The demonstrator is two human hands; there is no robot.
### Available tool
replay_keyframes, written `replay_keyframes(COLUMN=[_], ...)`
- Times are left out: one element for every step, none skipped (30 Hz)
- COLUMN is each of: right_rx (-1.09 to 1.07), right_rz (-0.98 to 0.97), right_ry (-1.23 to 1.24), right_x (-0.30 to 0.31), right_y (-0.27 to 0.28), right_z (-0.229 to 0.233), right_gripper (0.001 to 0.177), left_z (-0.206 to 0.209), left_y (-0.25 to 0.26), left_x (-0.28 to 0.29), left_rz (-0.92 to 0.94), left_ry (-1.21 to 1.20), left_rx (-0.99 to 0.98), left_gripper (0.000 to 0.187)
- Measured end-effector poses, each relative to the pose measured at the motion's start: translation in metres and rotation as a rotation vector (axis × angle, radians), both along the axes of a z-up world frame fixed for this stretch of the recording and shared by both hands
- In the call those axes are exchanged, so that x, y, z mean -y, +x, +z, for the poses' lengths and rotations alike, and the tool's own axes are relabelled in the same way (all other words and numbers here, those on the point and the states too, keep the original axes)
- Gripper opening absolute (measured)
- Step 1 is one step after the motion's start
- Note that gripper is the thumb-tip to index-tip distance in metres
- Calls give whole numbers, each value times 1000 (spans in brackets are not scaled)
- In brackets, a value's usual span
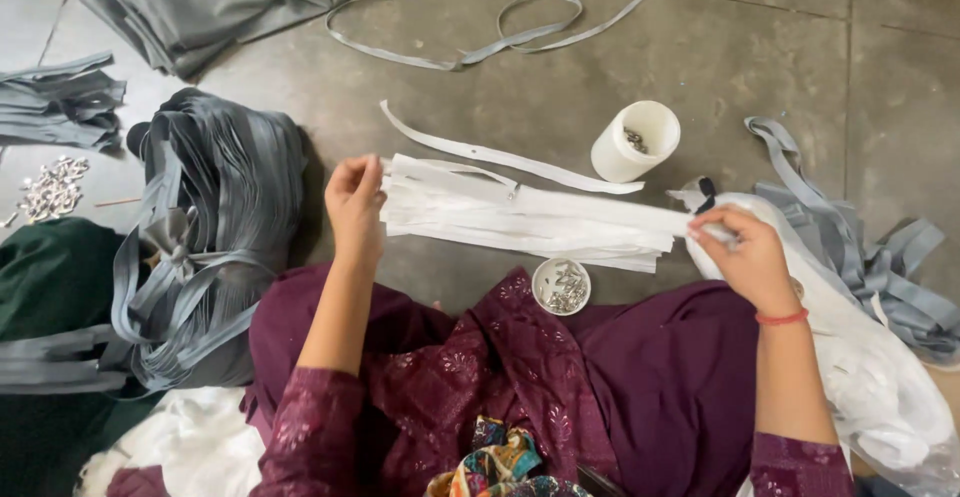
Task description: Attaching metal clips to white fabric straps manually.
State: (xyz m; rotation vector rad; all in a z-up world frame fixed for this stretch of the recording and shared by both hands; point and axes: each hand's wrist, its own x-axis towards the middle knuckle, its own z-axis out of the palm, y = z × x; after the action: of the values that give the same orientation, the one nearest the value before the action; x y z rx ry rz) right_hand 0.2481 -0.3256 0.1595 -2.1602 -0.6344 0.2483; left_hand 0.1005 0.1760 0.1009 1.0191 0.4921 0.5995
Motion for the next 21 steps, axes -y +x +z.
replay_keyframes(right_rx=[-3,204,412,412,441,471,468,390,309,304,293,282,279,356,433,433,451,470,468,329,190], right_rz=[11,4,-6,1,9,18,25,39,51,55,44,33,40,30,22,30,38,45,45,38,30], right_ry=[-1,-57,-110,-109,-139,-169,-166,-173,-183,-181,-213,-245,-244,-254,-264,-262,-242,-223,-222,-235,-250], right_x=[-20,-39,-58,-63,-70,-76,-80,-84,-87,-88,-89,-90,-88,-86,-84,-88,-91,-93,-98,-103,-106], right_y=[1,2,2,5,8,11,16,21,24,33,41,48,64,80,97,102,107,112,107,101,95], right_z=[9,18,28,16,3,-10,-28,-46,-64,-76,-89,-101,-116,-131,-145,-146,-147,-149,-143,-138,-133], right_gripper=[15,22,28,28,31,33,33,32,31,31,32,34,34,41,49,49,53,56,56,50,43], left_z=[-9,-19,-27,-32,-38,-43,-47,-52,-56,-72,-88,-104,-106,-108,-110,-99,-88,-77,-72,-68,-65], left_y=[13,26,41,46,51,57,48,40,30,24,17,9,10,11,11,11,11,12,13,15,16], left_x=[-3,-6,-9,-4,1,5,13,22,30,33,37,41,46,50,55,59,63,67,69,71,74], left_rz=[11,6,-2,5,1,-4,3,-25,-59,-56,-107,-158,-152,-187,-219,-212,-245,-280,-281,-344,-410], left_ry=[-1,63,127,127,199,272,274,369,460,460,476,492,491,587,681,679,818,957,958,1036,1112], left_rx=[-3,14,32,30,37,43,38,-165,-371,-378,-432,-485,-489,-458,-425,-430,-462,-495,-497,-521,-543], left_gripper=[4,15,29,29,50,74,74,86,98,98,92,87,87,78,70,70,69,68,68,68,69])
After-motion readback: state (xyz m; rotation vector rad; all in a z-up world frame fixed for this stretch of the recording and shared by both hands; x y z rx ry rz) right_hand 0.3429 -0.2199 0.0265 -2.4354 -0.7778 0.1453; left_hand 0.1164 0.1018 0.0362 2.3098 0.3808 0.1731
